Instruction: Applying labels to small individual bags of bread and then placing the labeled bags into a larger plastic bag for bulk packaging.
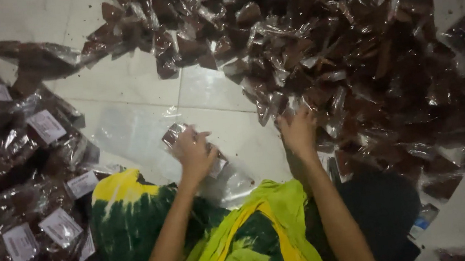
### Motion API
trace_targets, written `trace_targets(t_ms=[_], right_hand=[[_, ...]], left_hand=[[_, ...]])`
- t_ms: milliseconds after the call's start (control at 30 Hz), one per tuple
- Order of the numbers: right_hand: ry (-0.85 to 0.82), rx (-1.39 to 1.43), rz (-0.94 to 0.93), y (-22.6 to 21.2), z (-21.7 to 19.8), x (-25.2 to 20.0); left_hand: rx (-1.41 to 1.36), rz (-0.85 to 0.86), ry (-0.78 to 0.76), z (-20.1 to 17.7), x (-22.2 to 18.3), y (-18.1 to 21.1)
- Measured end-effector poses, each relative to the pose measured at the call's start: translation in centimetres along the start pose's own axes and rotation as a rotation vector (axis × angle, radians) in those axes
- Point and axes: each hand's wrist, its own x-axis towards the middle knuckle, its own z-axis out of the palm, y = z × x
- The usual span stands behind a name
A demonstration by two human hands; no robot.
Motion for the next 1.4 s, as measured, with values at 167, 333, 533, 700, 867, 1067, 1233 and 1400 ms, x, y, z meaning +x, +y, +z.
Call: trace_targets(t_ms=[167, 333, 533, 700, 867, 1067, 1233, 1400], right_hand=[[-0.095, -0.308, -0.199, -1.5, 2.3, -2.4], [-0.163, -0.115, -0.215, -2.0, 0.0, -6.2], [0.001, -0.208, -0.429, 3.5, 4.1, -7.3], [0.012, 0.093, -0.211, 4.5, 4.4, -6.0], [-0.12, 0.868, 0.135, -0.8, 1.9, -7.7], [-0.012, 0.447, -0.354, -1.2, 6.2, -8.8], [-0.049, -0.149, -0.363, 3.6, 7.7, -9.4], [-0.343, -0.237, -0.198, 6.7, 8.3, -9.1]], left_hand=[[0.037, 0.205, -0.129, 3.5, 6.7, 9.1], [0.041, 0.06, -0.288, 3.7, 9.8, 16.3], [-0.443, 0.045, -0.212, 2.2, 7.9, 14.1], [-1.456, -0.682, -0.402, 4.4, 4.1, 6.1], [-1.369, -0.541, -0.403, -3.9, -2.2, 8.2], [-0.267, 0.087, -0.213, -7.2, -9.1, 12.9], [0.16, 0.036, -0.418, -1.8, -9.0, 7.0], [0.351, 0.262, 0.052, 5.9, -12.1, 0.7]])
